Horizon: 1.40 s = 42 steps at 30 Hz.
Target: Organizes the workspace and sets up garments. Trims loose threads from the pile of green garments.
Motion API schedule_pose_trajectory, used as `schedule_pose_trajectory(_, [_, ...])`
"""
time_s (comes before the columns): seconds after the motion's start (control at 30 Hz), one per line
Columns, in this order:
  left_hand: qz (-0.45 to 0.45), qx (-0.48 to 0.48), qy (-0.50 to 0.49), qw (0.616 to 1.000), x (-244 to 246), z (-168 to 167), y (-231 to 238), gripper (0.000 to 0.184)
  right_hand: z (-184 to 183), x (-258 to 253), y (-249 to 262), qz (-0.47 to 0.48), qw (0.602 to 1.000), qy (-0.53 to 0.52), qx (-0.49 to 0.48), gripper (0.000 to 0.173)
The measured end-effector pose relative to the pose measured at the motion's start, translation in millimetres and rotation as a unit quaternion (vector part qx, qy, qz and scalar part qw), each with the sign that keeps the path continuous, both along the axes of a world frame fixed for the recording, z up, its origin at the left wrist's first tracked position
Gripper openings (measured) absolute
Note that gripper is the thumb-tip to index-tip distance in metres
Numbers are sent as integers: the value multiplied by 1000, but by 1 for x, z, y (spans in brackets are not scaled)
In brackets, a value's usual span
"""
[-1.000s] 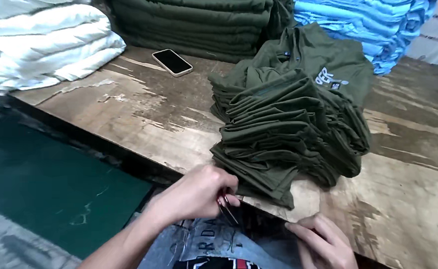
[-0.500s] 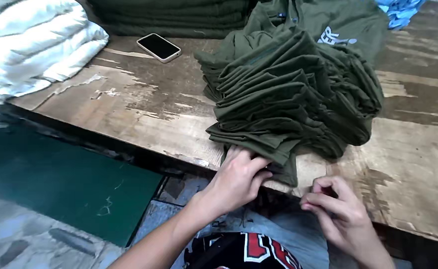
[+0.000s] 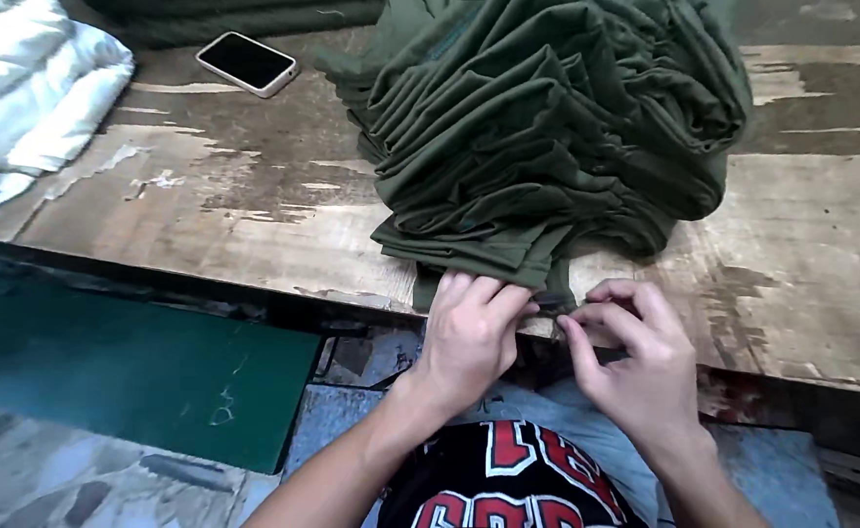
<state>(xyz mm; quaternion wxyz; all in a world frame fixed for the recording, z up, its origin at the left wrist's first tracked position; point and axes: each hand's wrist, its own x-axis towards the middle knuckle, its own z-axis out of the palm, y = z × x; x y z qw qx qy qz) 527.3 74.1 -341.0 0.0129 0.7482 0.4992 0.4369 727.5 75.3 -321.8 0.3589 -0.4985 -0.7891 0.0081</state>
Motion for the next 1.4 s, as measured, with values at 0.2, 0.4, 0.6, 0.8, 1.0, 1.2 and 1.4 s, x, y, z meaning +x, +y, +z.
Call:
schedule_pose_trajectory(0.2, [-37, -13, -9, 999, -1, 2, 2, 20, 1, 3, 0, 5, 994, 108, -19, 12])
schedule_pose_trajectory(0.4, [-38, -32, -9, 999, 6, 6, 5, 19, 20, 25, 12, 176, 959, 168, -148, 11])
schedule_pose_trajectory(0.6, [-53, -92, -48, 993, -10, -1, 6, 30, 32, 68, 31, 379, 860, 194, -281, 18])
schedule_pose_trajectory(0.8, [-73, -135, -120, 981, -30, -15, 11, 40, 30, 57, 28, 318, 887, 207, -264, 8])
schedule_pose_trajectory(1.0, [-72, -111, -148, 980, -22, -7, 5, 40, 29, 47, 18, 216, 939, 160, -213, 13])
schedule_pose_trajectory(1.2, [2, -92, -178, 980, -10, -9, 1, 31, 4, 14, 1, 87, 984, 148, -49, 14])
schedule_pose_trajectory(1.4, [59, -51, -125, 989, -5, -9, 0, 23, -16, -11, 4, 28, 998, 25, 49, 16])
